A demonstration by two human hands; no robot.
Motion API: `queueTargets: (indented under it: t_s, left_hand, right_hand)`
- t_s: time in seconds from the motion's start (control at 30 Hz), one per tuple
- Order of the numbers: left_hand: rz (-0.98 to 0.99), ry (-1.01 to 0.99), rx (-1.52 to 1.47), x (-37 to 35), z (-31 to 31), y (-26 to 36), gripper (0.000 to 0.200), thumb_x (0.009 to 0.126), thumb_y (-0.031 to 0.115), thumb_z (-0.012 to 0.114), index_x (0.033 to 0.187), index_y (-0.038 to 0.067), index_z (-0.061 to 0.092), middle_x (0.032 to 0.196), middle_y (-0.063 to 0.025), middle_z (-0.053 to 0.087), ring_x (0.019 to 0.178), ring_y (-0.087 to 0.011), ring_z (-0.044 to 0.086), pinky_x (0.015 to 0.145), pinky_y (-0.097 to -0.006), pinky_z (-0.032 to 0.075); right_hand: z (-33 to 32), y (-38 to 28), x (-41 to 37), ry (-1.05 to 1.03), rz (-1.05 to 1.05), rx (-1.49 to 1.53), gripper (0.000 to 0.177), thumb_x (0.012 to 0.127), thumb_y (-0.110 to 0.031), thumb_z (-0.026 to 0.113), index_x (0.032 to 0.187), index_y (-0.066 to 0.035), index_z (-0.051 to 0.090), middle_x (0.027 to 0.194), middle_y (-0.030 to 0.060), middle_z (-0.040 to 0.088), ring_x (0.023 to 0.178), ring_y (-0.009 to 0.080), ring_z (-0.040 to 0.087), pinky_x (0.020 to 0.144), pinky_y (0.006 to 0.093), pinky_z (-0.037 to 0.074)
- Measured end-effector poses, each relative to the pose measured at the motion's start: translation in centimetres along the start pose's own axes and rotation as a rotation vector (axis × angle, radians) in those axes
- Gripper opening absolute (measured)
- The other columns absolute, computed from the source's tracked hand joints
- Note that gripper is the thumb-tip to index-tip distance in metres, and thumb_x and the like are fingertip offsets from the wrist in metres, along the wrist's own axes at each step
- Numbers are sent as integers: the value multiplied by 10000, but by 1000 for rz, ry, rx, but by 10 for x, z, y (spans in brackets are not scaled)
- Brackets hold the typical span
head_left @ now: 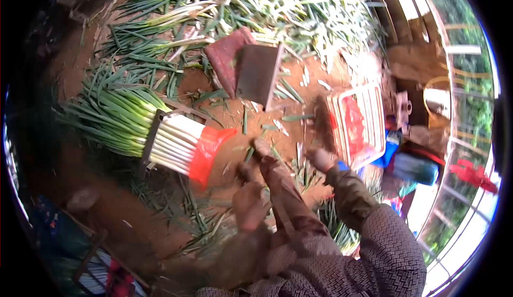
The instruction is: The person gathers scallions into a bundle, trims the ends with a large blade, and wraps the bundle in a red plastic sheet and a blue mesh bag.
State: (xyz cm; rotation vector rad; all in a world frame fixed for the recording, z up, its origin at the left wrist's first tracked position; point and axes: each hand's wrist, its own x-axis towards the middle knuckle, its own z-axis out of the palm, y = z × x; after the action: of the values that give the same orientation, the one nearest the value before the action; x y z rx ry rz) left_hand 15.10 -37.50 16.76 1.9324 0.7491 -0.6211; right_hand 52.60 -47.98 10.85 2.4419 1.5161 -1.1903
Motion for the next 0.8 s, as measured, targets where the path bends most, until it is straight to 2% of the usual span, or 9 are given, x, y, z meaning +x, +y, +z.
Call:
queueTargets:
  t_s: [0.07,0.13,0.17,0.23,0.3,0.4,0.47,0.6,0.8]
  left_hand:
    - [148,-114,6,20,16,10,232,849,225,596,993,52,652,877,-131,657,831,-275,641,757,-373,519]
    - [301,-185,-17,45,40,-5,196,838,207,590,938,58,668,820,-124,660,789,-294,644,742,-382,521]
    - [344,-209,-32,53,42,-11,181,833,198,587,911,61,676,791,-121,662,768,-304,646,735,-386,521]
    - [-3,-222,-72,35,-5,25,241,825,173,568,994,40,676,905,-107,694,798,-271,659,713,-342,530]
    - [35,-185,-62,16,-15,8,264,842,129,545,1038,10,675,935,-87,707,774,-212,673,667,-313,528]
    - [-235,-179,-532,-19,-13,-13,253,855,124,544,1033,-3,673,848,-84,694,742,-183,671,637,-307,523]
    - [-125,-103,-497,-40,12,-51,236,863,105,547,1030,-16,662,774,-89,665,656,-177,647,596,-318,519]
    - [-222,-212,-214,-66,42,-101,222,902,145,541,1017,-11,650,727,-94,639,544,-188,592,507,-333,490]
    - [-378,-223,-146,-56,83,-77,251,932,233,535,953,17,662,742,-154,658,603,-296,645,525,-439,482]
  right_hand:
    - [17,55,-49,110,32,-210,242,926,-282,579,928,-61,678,770,127,661,709,290,664,635,428,515]
    - [-2,53,-102,191,531,299,249,927,-267,564,937,-37,659,766,137,679,698,256,668,653,387,517]
    - [2,59,-125,281,540,369,248,921,-251,555,951,-27,655,778,137,683,701,246,668,651,374,515]
    - [15,53,-182,365,629,527,255,912,-233,549,985,-11,650,804,146,691,715,237,672,659,358,515]
    - [31,46,-217,376,760,671,274,891,-223,564,1035,-7,653,837,168,699,781,271,693,723,367,528]
    - [58,28,-247,277,794,550,300,861,-217,592,1085,-29,663,965,173,710,957,324,677,860,400,512]
    - [71,22,-258,210,876,554,321,867,-241,609,1111,-38,660,1059,178,698,1014,330,663,892,405,507]
    - [84,34,-263,328,859,645,374,885,-297,605,1161,-45,633,1076,172,698,1022,325,663,885,404,513]
    - [81,121,-243,359,934,726,414,873,-308,618,1201,-56,607,1070,163,698,974,316,677,853,410,519]
